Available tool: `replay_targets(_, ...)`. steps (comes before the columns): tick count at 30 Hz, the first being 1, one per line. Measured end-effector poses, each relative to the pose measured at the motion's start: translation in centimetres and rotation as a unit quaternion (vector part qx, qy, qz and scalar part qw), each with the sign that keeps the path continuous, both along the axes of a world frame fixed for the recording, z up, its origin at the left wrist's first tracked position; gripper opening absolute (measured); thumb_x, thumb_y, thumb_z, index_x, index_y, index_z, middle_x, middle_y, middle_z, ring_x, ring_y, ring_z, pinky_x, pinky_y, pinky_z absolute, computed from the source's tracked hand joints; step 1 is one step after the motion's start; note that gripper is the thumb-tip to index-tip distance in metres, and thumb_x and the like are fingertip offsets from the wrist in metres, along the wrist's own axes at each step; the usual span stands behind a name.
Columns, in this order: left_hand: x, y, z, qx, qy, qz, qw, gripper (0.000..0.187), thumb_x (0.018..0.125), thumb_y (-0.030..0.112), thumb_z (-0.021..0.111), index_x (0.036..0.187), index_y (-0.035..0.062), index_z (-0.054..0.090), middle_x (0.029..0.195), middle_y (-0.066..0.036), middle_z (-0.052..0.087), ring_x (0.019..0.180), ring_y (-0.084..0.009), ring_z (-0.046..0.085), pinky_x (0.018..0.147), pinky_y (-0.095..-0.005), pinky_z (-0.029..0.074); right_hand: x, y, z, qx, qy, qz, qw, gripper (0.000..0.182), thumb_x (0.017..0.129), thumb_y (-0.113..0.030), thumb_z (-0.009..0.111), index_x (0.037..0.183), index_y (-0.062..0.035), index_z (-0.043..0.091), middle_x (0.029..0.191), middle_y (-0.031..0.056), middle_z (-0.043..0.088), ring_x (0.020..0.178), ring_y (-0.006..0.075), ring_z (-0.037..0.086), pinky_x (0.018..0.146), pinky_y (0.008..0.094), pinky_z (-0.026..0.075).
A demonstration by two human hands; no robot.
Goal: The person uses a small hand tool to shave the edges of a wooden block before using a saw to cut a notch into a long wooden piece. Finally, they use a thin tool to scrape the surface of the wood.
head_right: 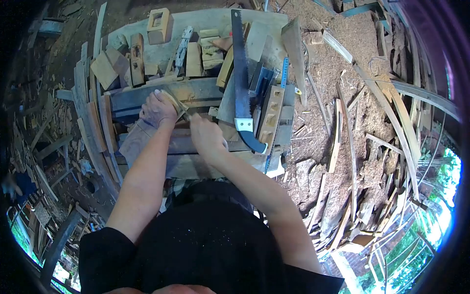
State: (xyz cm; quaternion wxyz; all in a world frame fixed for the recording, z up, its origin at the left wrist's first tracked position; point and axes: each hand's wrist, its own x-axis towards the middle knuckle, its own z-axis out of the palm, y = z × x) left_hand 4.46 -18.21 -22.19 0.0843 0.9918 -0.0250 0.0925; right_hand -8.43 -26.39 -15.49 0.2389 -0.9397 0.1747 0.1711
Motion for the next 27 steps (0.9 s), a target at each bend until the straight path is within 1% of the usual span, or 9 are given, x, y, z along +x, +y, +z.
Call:
replay_targets(5,-0.2,0.5,-0.5,0.013,0.002,0.000,1.000,0.033,0.093,0.032,0.042,0.085,0.0101,0.064,0.088,-0.010,0.064,0.086,-0.0311,0.058,0.084,-0.0472,0.034,0.4,0.8,-0.9,-0.004,-0.012,-0.003,1.000,0.008,0.088,-0.010,0.050,0.091,-0.0024,0.053,0.071,0.0140,0.067,0.067,0.0266,0.070,0.057,0.0354,0.057)
replay_targets(7,0.1,0.1,-0.1,0.015,-0.003,0.001,1.000,0.033,0.093,0.032,0.042,0.085,0.0100,0.064,0.087,-0.010,0.064,0.085,-0.0311,0.058,0.084,-0.0469,0.035,2.5,1.7,-3.0,-0.061,-0.048,-0.010,0.997,0.007,0.083,-0.006,0.053,0.090,-0.0030,0.051,0.072,0.0163,0.067,0.068,0.0267,0.070,0.055,0.0358,0.057)
replay_targets(9,-0.4,0.3,0.2,0.020,0.006,-0.006,1.000,0.033,0.093,0.032,0.042,0.085,0.0099,0.064,0.087,-0.010,0.064,0.084,-0.0310,0.058,0.084,-0.0466,0.035,1.2,1.2,-0.7,-0.047,-0.026,-0.012,0.998,0.008,0.083,-0.006,0.054,0.089,-0.0032,0.052,0.072,0.0156,0.067,0.068,0.0254,0.070,0.055,0.0342,0.057)
replay_targets(12,-0.2,0.2,0.2,0.005,0.085,0.015,0.996,0.038,0.095,0.035,0.036,0.091,0.0092,0.064,0.097,-0.012,0.065,0.092,-0.0331,0.057,0.086,-0.0478,0.034,-0.2,0.4,1.0,-0.058,0.022,-0.007,0.998,0.006,0.085,-0.009,0.054,0.088,-0.0046,0.054,0.073,0.0133,0.068,0.067,0.0232,0.070,0.054,0.0318,0.056)
replay_targets(14,-0.2,0.2,0.0,0.007,0.053,0.008,0.999,0.038,0.095,0.035,0.037,0.091,0.0088,0.064,0.096,-0.012,0.065,0.091,-0.0330,0.057,0.085,-0.0480,0.034,0.1,0.7,-0.1,-0.075,0.050,0.002,0.996,0.007,0.087,-0.013,0.054,0.086,-0.0058,0.056,0.073,0.0117,0.068,0.067,0.0223,0.070,0.053,0.0309,0.056)
replay_targets(16,-0.4,0.3,0.1,0.011,0.065,0.008,0.998,0.038,0.095,0.035,0.037,0.091,0.0090,0.064,0.096,-0.012,0.065,0.090,-0.0329,0.057,0.085,-0.0478,0.034,2.3,1.6,-2.7,-0.096,-0.027,-0.002,0.995,0.006,0.084,-0.007,0.055,0.088,-0.0037,0.053,0.071,0.0131,0.067,0.066,0.0241,0.070,0.054,0.0325,0.057)
replay_targets(21,0.2,0.1,-0.5,-0.009,0.050,0.023,0.998,0.038,0.095,0.036,0.037,0.091,0.0101,0.065,0.096,-0.011,0.065,0.090,-0.0328,0.057,0.086,-0.0475,0.033,1.2,0.4,-0.5,-0.040,-0.021,-0.011,0.999,0.007,0.085,-0.009,0.054,0.088,-0.0038,0.053,0.071,0.0127,0.067,0.066,0.0241,0.070,0.055,0.0329,0.057)
replay_targets(24,0.0,0.3,-0.6,0.009,0.005,0.014,1.000,0.033,0.094,0.032,0.041,0.085,0.0095,0.063,0.088,-0.010,0.064,0.083,-0.0306,0.057,0.083,-0.0454,0.034,0.0,0.4,-0.2,-0.042,0.054,-0.012,0.998,0.007,0.085,-0.009,0.054,0.088,-0.0032,0.053,0.073,0.0138,0.067,0.067,0.0248,0.070,0.056,0.0337,0.057)
replay_targets(27,0.1,-0.1,-0.4,0.023,0.001,0.011,1.000,0.033,0.094,0.032,0.040,0.086,0.0095,0.064,0.089,-0.010,0.065,0.085,-0.0309,0.057,0.084,-0.0460,0.034,3.3,1.5,-2.0,-0.056,-0.021,-0.012,0.998,0.006,0.084,-0.007,0.054,0.088,-0.0026,0.053,0.075,0.0151,0.068,0.071,0.0259,0.070,0.059,0.0337,0.057)
